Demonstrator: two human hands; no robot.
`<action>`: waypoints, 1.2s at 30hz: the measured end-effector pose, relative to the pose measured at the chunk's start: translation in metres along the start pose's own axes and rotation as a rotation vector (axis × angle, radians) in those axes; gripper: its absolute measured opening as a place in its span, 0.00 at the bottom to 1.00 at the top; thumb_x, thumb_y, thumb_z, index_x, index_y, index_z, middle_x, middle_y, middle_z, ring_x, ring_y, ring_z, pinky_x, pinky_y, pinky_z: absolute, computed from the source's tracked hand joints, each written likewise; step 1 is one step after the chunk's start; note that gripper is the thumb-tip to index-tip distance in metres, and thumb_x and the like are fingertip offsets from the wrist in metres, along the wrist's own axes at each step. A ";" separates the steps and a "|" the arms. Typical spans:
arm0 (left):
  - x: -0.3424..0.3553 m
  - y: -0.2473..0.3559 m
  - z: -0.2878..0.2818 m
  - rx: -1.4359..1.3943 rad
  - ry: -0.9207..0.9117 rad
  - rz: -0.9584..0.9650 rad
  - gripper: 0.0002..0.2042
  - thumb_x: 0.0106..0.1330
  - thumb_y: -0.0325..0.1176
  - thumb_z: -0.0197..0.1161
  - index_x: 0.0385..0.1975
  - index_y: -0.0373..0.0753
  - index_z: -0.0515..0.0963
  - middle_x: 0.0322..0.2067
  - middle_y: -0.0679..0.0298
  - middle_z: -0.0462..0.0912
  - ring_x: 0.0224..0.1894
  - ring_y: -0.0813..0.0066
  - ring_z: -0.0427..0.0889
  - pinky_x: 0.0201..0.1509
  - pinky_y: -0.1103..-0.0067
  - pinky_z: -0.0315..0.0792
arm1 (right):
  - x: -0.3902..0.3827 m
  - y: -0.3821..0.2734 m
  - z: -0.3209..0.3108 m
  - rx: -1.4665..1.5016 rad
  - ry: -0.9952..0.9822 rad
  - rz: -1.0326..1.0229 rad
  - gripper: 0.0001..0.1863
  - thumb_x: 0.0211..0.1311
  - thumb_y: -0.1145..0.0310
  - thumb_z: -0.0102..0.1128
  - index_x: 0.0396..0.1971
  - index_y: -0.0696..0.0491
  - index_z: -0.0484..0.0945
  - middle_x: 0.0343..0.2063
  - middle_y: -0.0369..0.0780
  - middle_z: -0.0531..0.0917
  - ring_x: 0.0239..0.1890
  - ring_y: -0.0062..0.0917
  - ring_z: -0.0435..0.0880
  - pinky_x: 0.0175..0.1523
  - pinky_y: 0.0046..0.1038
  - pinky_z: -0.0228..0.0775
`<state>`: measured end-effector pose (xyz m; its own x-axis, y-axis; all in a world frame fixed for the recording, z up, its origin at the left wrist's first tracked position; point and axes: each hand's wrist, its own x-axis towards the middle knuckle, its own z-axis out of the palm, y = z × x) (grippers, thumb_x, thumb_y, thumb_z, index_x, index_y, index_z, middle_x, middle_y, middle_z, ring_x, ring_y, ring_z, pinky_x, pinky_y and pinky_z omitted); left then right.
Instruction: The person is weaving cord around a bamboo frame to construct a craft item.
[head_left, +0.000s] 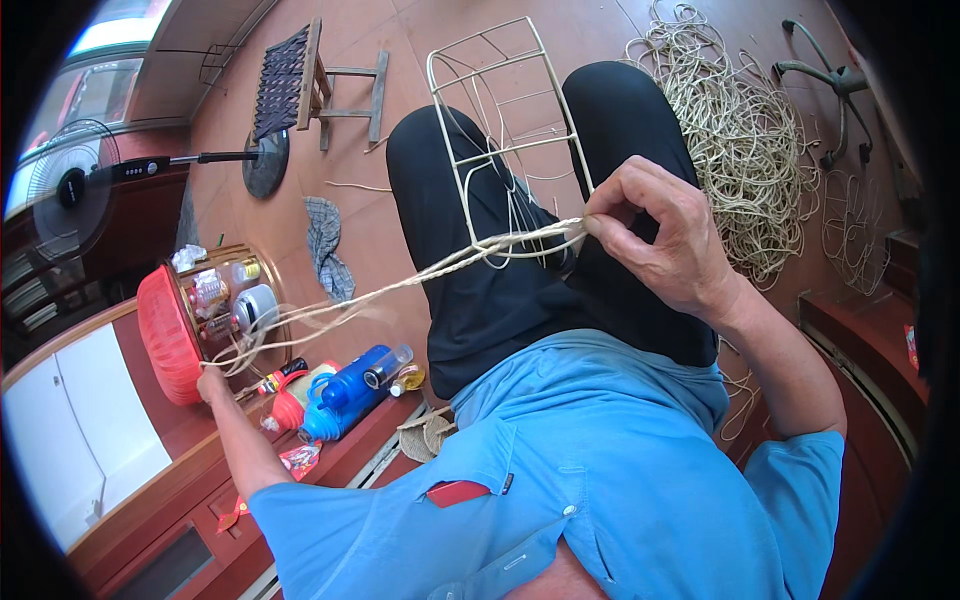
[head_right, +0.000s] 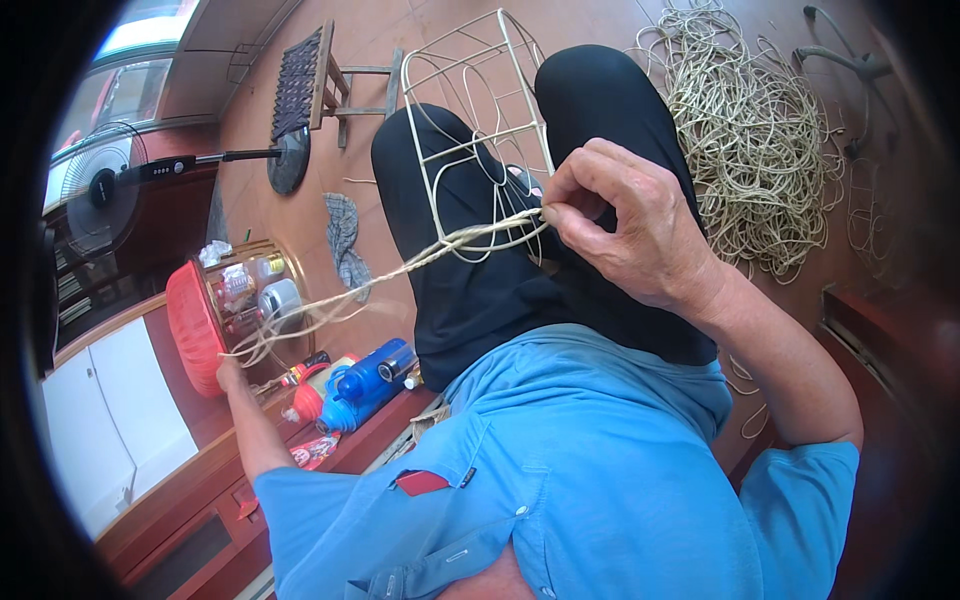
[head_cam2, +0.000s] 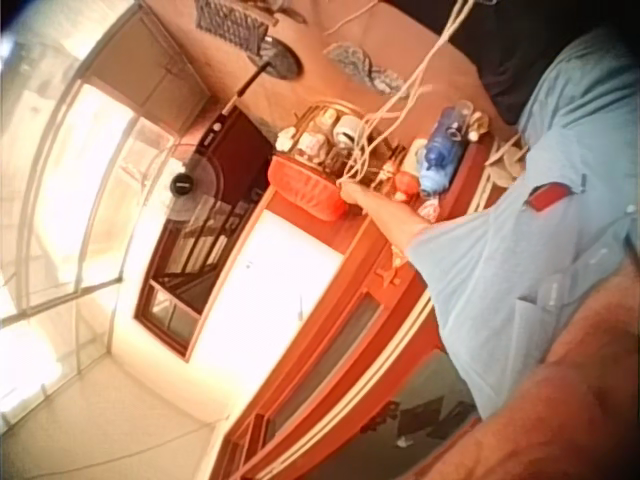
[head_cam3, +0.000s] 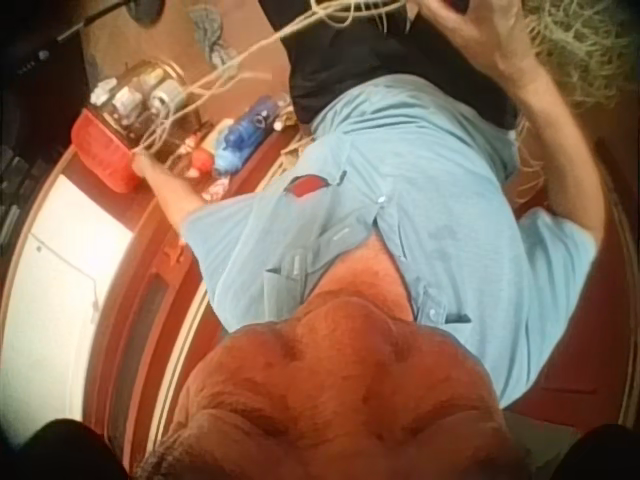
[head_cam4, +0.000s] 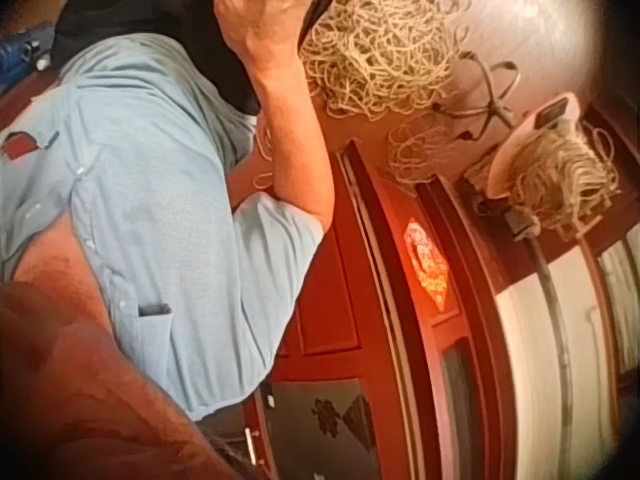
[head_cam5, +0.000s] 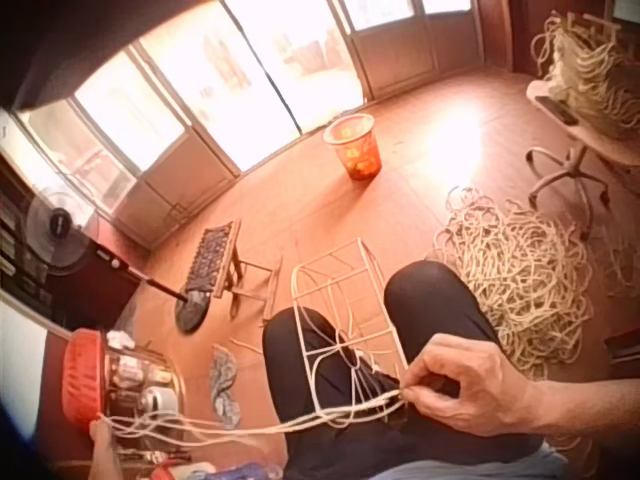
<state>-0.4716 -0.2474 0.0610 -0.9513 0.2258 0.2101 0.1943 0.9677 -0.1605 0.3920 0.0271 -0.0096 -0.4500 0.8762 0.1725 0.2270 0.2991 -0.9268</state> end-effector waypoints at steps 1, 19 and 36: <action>0.010 -0.010 -0.008 -0.116 -0.002 -0.137 0.30 0.70 0.55 0.60 0.49 0.29 0.89 0.49 0.39 0.90 0.54 0.42 0.89 0.58 0.56 0.80 | 0.000 0.003 0.001 0.009 -0.003 -0.007 0.04 0.65 0.79 0.69 0.37 0.60 0.83 0.33 0.39 0.81 0.32 0.23 0.86 0.40 0.26 0.81; -0.476 0.285 -0.083 -0.629 -0.060 1.563 0.06 0.71 0.28 0.68 0.44 0.38 0.83 0.41 0.54 0.83 0.47 0.50 0.81 0.51 0.62 0.73 | -0.002 -0.006 0.001 -0.018 0.024 0.055 0.05 0.65 0.81 0.69 0.40 0.57 0.86 0.35 0.36 0.81 0.32 0.19 0.81 0.40 0.24 0.77; -0.567 0.281 -0.115 -1.082 -0.465 1.545 0.20 0.62 0.15 0.71 0.55 0.36 0.87 0.45 0.54 0.87 0.46 0.60 0.88 0.50 0.71 0.82 | -0.002 0.010 -0.003 -0.191 -0.041 -0.266 0.11 0.64 0.82 0.69 0.44 0.53 0.88 0.35 0.39 0.80 0.33 0.31 0.85 0.38 0.29 0.79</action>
<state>0.1498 -0.0910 0.0072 0.2140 0.9490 0.2315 0.6632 -0.3151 0.6789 0.3980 0.0300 -0.0185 -0.5485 0.7434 0.3828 0.2530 0.5839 -0.7713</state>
